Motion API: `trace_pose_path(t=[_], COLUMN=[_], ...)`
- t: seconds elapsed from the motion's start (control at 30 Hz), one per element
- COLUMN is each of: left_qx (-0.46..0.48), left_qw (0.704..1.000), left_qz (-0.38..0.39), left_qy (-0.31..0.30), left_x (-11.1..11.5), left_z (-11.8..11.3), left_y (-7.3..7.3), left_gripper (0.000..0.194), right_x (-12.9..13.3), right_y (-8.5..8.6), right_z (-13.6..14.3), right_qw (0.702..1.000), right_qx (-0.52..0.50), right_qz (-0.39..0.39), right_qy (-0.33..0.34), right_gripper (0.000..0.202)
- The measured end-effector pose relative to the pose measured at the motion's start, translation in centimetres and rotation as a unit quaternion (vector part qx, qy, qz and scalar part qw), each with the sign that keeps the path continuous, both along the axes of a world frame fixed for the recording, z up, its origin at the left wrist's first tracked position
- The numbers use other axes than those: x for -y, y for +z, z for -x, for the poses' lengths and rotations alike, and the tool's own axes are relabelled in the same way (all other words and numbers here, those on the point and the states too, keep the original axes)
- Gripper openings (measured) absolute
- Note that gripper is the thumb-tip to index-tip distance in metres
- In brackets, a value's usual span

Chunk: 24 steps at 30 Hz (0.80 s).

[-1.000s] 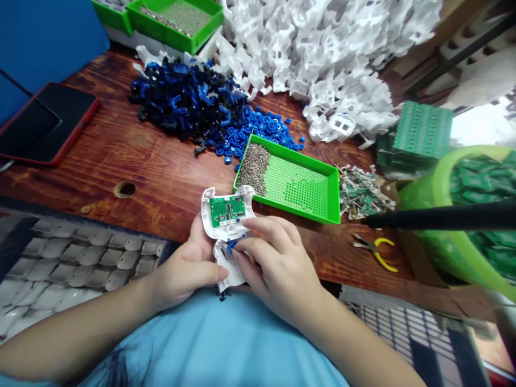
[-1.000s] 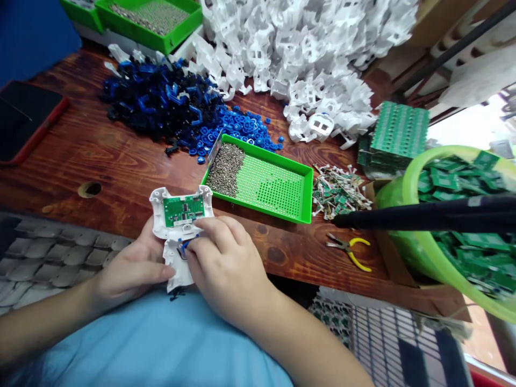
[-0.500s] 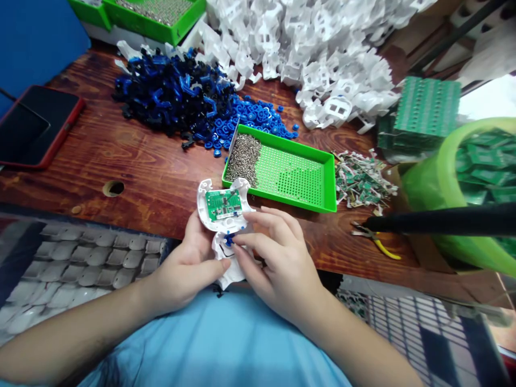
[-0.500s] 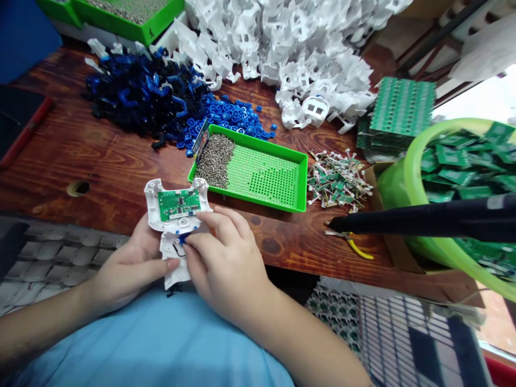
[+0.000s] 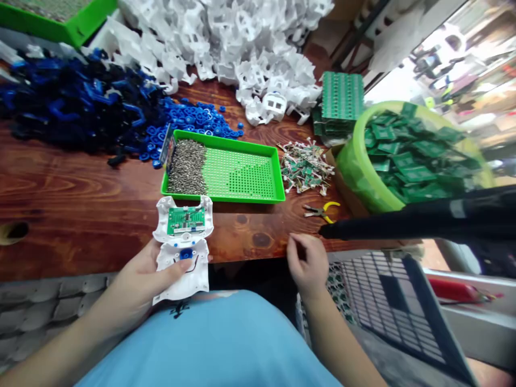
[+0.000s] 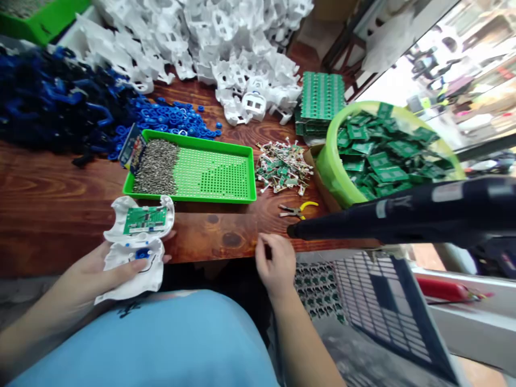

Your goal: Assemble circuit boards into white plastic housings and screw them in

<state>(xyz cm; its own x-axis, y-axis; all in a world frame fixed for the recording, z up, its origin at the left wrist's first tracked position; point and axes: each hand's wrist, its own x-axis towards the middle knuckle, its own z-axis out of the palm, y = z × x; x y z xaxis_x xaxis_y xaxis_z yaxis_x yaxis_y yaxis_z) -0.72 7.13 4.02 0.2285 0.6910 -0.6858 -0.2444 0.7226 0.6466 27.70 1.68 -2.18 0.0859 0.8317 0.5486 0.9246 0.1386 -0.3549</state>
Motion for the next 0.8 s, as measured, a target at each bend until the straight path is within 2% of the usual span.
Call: trace_pose_path(t=[0.07,0.13,0.23,0.3,0.37,0.43,0.57,0.7,0.8], left_qx=[-0.001,0.005,0.012,0.010,0.009,0.007,-0.029,-0.075,-0.140], left_qw=[0.999,0.998,0.996,0.995,0.995,0.993,0.989,0.983,0.960], left_qz=[0.005,0.008,0.014,0.012,0.007,-0.006,-0.067,-0.127,-0.195], left_qy=[-0.033,-0.062,-0.088,-0.097,-0.104,-0.114,-0.133,-0.110,-0.144], left_x=[-0.1,-0.2,-0.3,-0.4,-0.5,-0.4,0.3,1.4,1.7], left_z=[-0.6,-1.1,-1.8,-2.1,-2.3,-2.5,-2.8,-3.1,-3.1], left_y=[-0.3,-0.4,-0.5,-0.3,-0.1,-0.1,-0.7,-1.9,-2.8], left_gripper=[0.045,0.043,0.048,0.056,0.061,0.067,0.093,0.113,0.103], right_x=[1.0,1.8,2.1,0.9,-1.3,-4.3,-9.3,-10.9,-10.6], right_y=[-1.1,-1.5,-0.7,0.5,2.0,3.2,4.2,4.1,4.0], right_z=[-2.0,-3.9,-6.8,-8.7,-10.4,-11.4,-11.6,-10.9,-10.8], right_qw=[0.996,0.987,0.971,0.962,0.960,0.958,0.935,0.915,0.908], right_qx=[-0.019,-0.037,-0.053,-0.057,-0.056,-0.045,-0.008,0.020,0.021], right_qz=[-0.025,-0.047,-0.061,-0.032,0.044,0.141,0.249,0.288,0.289], right_qy=[-0.087,-0.146,-0.223,-0.266,-0.271,-0.246,-0.252,-0.283,-0.304], right_gripper=[0.016,0.011,0.019,0.026,0.028,0.026,0.034,0.036,0.039])
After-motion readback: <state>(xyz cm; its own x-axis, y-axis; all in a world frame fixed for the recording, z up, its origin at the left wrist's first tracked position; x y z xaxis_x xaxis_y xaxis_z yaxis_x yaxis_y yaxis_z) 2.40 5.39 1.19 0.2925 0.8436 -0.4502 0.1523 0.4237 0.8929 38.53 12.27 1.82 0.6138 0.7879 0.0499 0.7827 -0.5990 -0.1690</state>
